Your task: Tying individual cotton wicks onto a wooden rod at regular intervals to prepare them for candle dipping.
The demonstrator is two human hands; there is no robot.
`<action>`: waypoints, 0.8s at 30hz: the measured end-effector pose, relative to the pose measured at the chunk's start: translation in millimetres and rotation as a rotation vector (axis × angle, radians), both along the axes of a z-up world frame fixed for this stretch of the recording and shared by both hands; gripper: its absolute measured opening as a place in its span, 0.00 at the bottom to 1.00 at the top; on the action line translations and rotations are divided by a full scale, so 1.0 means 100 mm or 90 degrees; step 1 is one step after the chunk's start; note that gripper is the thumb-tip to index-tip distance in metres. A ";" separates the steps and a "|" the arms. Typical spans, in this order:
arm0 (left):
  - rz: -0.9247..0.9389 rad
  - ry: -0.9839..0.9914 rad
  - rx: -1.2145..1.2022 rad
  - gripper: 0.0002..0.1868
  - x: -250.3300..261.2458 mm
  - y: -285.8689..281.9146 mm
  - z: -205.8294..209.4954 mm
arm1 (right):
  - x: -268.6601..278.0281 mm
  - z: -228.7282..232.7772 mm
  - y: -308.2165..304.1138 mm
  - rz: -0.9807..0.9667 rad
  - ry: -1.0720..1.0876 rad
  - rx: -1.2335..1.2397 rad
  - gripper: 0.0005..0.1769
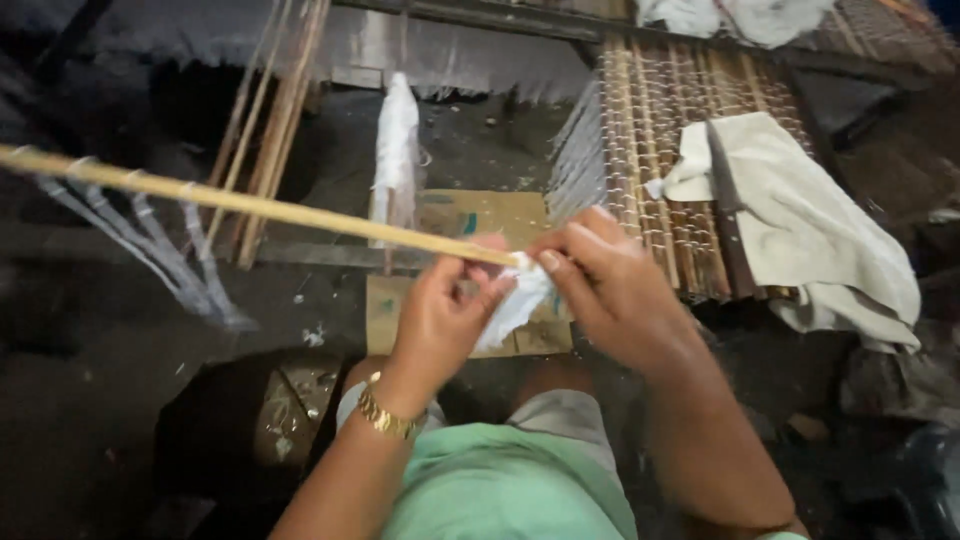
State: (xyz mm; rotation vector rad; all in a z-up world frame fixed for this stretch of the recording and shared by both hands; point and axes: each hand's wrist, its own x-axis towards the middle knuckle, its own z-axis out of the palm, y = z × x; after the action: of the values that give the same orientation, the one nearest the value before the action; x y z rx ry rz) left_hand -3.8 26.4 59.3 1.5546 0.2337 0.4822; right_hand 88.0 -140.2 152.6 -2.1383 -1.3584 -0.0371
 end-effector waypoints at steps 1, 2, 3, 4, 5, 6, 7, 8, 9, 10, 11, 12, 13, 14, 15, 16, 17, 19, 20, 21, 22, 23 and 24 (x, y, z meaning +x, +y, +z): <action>0.005 -0.006 0.101 0.13 0.00 -0.02 -0.06 | -0.03 0.03 0.01 -0.004 0.026 -0.003 0.17; 0.010 -0.013 0.202 0.09 0.00 -0.04 -0.12 | -0.06 0.05 0.03 -0.008 0.053 -0.006 0.20; 0.005 -0.010 0.200 0.09 -0.02 -0.04 -0.08 | -0.07 0.05 0.03 -0.012 0.057 -0.008 0.20; 0.005 -0.059 0.203 0.11 -0.04 -0.03 -0.05 | -0.07 0.05 0.03 -0.026 0.057 -0.008 0.19; 0.007 -0.110 0.205 0.12 -0.07 -0.02 -0.02 | -0.07 0.06 0.04 -0.037 0.057 -0.009 0.18; 0.005 -0.107 0.202 0.12 -0.07 -0.04 -0.01 | -0.07 0.01 0.01 -0.038 0.059 -0.011 0.18; -0.015 -0.131 0.211 0.11 -0.07 -0.03 0.01 | -0.06 -0.04 0.01 -0.073 0.012 -0.019 0.16; -0.035 -0.155 0.219 0.11 -0.07 -0.02 0.03 | -0.05 -0.08 0.02 -0.108 -0.035 -0.027 0.16; -0.029 -0.151 0.222 0.11 -0.07 0.00 0.02 | -0.02 -0.10 0.00 -0.102 -0.032 -0.025 0.16; 0.019 -0.132 0.204 0.12 -0.08 0.02 0.02 | 0.00 -0.11 -0.01 -0.088 -0.063 0.004 0.12; 0.067 -0.113 0.184 0.15 -0.08 0.04 0.01 | 0.03 -0.12 -0.02 -0.074 -0.094 0.032 0.09; 0.073 -0.110 0.187 0.15 -0.08 0.02 -0.02 | 0.03 -0.14 -0.02 -0.069 -0.091 0.034 0.09; 0.061 -0.156 0.051 0.14 -0.07 -0.02 -0.04 | 0.04 -0.15 -0.03 -0.064 -0.086 0.038 0.08; 0.050 -0.202 -0.084 0.13 -0.06 -0.05 -0.06 | 0.06 -0.16 -0.05 -0.059 -0.081 0.043 0.07; 0.052 -0.201 -0.084 0.13 -0.05 -0.09 -0.09 | 0.05 -0.17 -0.04 -0.057 -0.080 0.043 0.07; 0.023 -0.134 -0.085 0.15 -0.04 -0.13 -0.12 | 0.04 -0.18 -0.03 -0.063 -0.081 0.037 0.09; -0.005 -0.068 -0.085 0.22 -0.03 -0.16 -0.14 | 0.04 -0.18 -0.02 -0.067 -0.082 0.032 0.11; 0.023 -0.103 0.049 0.16 0.00 -0.13 -0.09 | 0.04 -0.18 -0.01 -0.063 -0.075 0.030 0.13; 0.050 -0.136 0.183 0.15 0.02 -0.12 -0.07 | 0.05 -0.18 -0.01 -0.061 -0.067 0.027 0.14; 0.049 -0.136 0.183 0.15 -0.01 -0.09 -0.08 | 0.05 -0.18 0.00 -0.062 -0.068 0.028 0.14; 0.086 -0.142 0.075 0.13 -0.05 -0.06 -0.10 | 0.05 -0.18 0.00 -0.068 -0.076 0.029 0.13; 0.121 -0.147 -0.035 0.11 -0.07 -0.03 -0.11 | 0.05 -0.18 -0.01 -0.075 -0.085 0.030 0.12; 0.119 -0.148 -0.034 0.11 -0.06 -0.07 -0.14 | 0.04 -0.18 0.00 -0.078 -0.086 0.031 0.12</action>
State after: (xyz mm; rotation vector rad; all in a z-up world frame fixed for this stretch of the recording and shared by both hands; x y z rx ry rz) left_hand -10.2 19.3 45.6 1.4171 0.2117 0.7914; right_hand 92.3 -140.5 135.0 -2.2086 -1.2858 -0.2641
